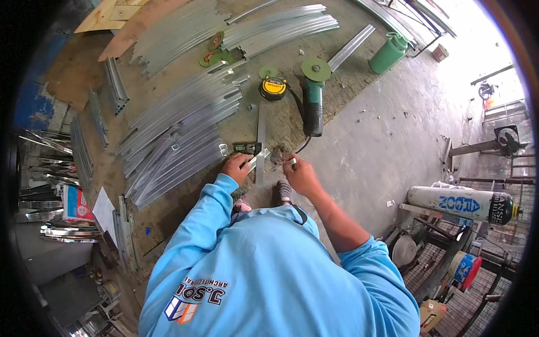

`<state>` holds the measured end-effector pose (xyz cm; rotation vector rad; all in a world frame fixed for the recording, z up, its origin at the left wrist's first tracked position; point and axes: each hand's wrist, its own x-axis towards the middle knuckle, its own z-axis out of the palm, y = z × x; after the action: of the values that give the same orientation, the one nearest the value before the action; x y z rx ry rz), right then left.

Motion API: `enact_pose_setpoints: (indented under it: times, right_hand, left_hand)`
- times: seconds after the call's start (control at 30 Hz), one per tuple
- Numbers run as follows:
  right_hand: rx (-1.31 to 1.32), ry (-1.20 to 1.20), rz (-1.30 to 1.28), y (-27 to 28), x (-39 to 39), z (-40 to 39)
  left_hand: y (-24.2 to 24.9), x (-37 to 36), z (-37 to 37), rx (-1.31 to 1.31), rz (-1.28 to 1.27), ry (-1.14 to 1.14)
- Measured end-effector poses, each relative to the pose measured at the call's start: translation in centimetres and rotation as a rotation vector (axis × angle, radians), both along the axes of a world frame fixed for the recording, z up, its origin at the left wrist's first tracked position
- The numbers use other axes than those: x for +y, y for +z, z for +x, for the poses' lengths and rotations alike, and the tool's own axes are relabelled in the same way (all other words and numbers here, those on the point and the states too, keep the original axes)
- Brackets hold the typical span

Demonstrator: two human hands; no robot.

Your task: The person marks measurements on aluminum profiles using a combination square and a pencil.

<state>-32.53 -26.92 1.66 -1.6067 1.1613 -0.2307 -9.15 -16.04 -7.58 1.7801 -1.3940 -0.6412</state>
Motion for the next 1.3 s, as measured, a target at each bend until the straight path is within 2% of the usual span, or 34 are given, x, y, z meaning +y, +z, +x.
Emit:
enact_pose_setpoints:
  times: [0.07, 0.17, 0.23, 0.3, 0.37, 0.4, 0.47, 0.53, 0.63, 0.67, 0.8, 0.87, 0.9, 0.97, 1.0, 1.03, 1.07, 1.13, 1.17, 1.2, 1.27, 1.3]
  right_hand:
    - [-0.036, 0.058, -0.085, -0.8, -1.3, 0.1]
    - [0.021, 0.176, -0.223, 0.7, -1.9, 2.3]
    - [-0.077, 0.245, -0.546, 0.4, -1.0, 3.7]
    - [-0.076, 0.402, -0.525, 0.2, -0.1, 5.8]
    - [-0.035, 0.533, -0.519, 0.7, 0.6, 8.3]
    - [-0.010, 0.612, -0.552, 1.1, 1.5, 9.6]
    - [0.023, 0.696, -0.582, 1.5, 2.9, 11.7]
    - [0.009, 0.834, -0.652, 1.6, 3.7, 14.9]
    - [0.052, 0.826, -0.675, 0.7, 5.3, 19.4]
    - [0.085, 0.836, -0.668, 0.9, 5.8, 20.8]
    - [0.171, 0.789, -0.736, -0.8, 7.3, 25.6]
    - [0.138, 0.814, -0.671, -2.1, 7.5, 26.9]
    - [0.082, 0.787, -0.551, 0.7, 8.5, 27.2]
    - [-0.049, 0.763, -0.620, -0.9, 8.6, 26.2]
    - [-0.042, 0.670, -0.466, -1.1, 9.0, 25.5]
    - [0.096, 0.666, -0.421, 1.2, 9.6, 24.7]
    - [-0.107, 0.626, -0.533, -1.5, 9.3, 22.5]
    - [0.073, 0.634, -0.655, -3.0, 8.2, 18.3]
    - [0.122, 0.565, -0.510, -2.3, 8.9, 17.1]
    - [0.176, 0.490, -0.366, -1.2, 9.4, 16.0]
    - [0.225, 0.505, -0.475, -1.3, 9.3, 13.6]
    - [0.232, 0.528, -0.508, -2.8, 8.1, 11.7]
  left_hand:
    - [1.5, 0.0, 0.4, 0.003, 0.007, 0.040]
    - [1.1, 0.9, 2.0, -0.158, -0.065, 0.163]
    - [3.2, 2.3, 3.5, -0.211, -0.117, 0.239]
    - [5.8, 5.4, 5.6, -0.266, -0.141, 0.336]
    - [7.1, 7.8, 7.5, -0.312, -0.091, 0.278]
    - [7.1, 9.0, 8.6, -0.319, -0.092, 0.315]
    - [6.7, 11.7, 10.8, -0.435, 0.116, 0.317]
    - [6.8, 13.9, 12.4, -0.471, 0.135, 0.322]
    - [5.9, 16.4, 15.4, -0.586, 0.291, 0.328]
    - [5.5, 16.9, 16.2, -0.585, 0.278, 0.325]
    - [4.3, 19.3, 18.3, -0.575, 0.243, 0.548]
    - [3.9, 21.1, 18.5, -0.452, 0.166, 0.654]
    - [4.0, 22.5, 18.2, -0.460, 0.100, 0.678]
    - [5.0, 27.2, 19.4, -0.496, 0.082, 0.772]
    - [5.8, 29.6, 20.4, -0.549, 0.033, 0.852]
    - [6.4, 32.1, 21.3, -0.599, -0.019, 0.919]
    - [7.0, 35.3, 23.2, -0.577, 0.045, 1.019]
    - [6.8, 42.1, 27.5, -0.656, 0.118, 1.255]
    - [5.5, 46.3, 29.6, -0.908, 0.149, 1.347]
    - [7.6, 50.1, 31.0, -0.680, 0.224, 1.386]
    - [3.7, 58.1, 34.1, -0.730, 0.581, 1.606]
    - [3.7, 60.8, 34.7, -0.684, 0.709, 1.629]
